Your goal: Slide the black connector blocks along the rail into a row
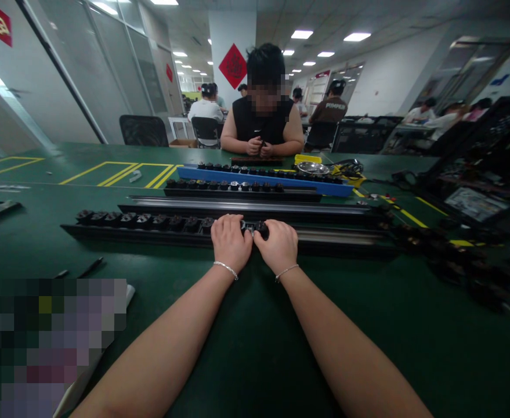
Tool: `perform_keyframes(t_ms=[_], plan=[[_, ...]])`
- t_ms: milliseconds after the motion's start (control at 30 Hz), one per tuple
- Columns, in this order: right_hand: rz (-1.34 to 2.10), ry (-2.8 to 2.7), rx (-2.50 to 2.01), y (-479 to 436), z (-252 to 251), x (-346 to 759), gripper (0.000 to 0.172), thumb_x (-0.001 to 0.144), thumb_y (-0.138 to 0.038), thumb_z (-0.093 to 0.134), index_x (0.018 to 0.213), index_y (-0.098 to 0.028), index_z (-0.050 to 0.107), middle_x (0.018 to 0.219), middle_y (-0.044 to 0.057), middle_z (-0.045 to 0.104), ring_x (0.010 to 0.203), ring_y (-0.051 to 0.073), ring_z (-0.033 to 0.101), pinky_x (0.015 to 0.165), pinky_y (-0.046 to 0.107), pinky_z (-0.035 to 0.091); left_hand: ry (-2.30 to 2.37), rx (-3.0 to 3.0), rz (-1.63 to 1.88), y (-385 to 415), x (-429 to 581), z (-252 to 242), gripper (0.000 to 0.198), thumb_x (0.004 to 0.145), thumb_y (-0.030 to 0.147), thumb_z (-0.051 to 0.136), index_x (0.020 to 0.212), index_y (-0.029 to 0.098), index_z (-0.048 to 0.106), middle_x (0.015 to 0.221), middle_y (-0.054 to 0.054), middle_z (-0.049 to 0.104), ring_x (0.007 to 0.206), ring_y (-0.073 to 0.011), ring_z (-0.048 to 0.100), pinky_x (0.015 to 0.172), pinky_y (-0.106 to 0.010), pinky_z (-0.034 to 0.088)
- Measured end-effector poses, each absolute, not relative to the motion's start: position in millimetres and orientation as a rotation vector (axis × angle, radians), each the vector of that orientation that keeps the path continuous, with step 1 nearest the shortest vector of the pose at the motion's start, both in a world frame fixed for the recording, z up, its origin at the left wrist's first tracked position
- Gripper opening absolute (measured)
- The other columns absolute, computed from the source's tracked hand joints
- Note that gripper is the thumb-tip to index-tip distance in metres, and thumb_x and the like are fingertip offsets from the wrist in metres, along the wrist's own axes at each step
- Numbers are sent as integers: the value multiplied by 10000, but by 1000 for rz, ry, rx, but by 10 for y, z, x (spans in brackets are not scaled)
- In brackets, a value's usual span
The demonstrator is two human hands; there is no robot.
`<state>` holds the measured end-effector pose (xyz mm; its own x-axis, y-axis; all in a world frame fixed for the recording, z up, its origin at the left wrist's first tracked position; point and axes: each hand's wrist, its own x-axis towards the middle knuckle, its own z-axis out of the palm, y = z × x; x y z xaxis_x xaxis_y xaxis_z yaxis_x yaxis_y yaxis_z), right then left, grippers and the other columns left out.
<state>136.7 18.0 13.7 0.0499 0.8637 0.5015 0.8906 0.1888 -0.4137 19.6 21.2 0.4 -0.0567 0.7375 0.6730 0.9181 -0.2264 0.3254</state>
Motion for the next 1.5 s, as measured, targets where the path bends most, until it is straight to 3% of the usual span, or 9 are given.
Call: perform_keyframes(t_ms=[1100,1500], plan=[[-168,-1683,-1704,142,57,1441,283,791,-289,448,988,-136,580,1050,126,615,1048,253,485,1010,417,250,-1780,-1986,-1146,204,193,13,305,784,241,496,1079,181,546,1112,-113,595,1162,-290,448,1014,-465,295],[-174,-1662,-1693,144,52,1475,268,776,-314,470,955,-156,592,1024,104,631,1024,244,509,1024,422,230,-1783,-1993,-1132,214,185,8,313,789,250,492,1086,166,546,1111,-117,589,1159,-285,445,1026,-455,285]])
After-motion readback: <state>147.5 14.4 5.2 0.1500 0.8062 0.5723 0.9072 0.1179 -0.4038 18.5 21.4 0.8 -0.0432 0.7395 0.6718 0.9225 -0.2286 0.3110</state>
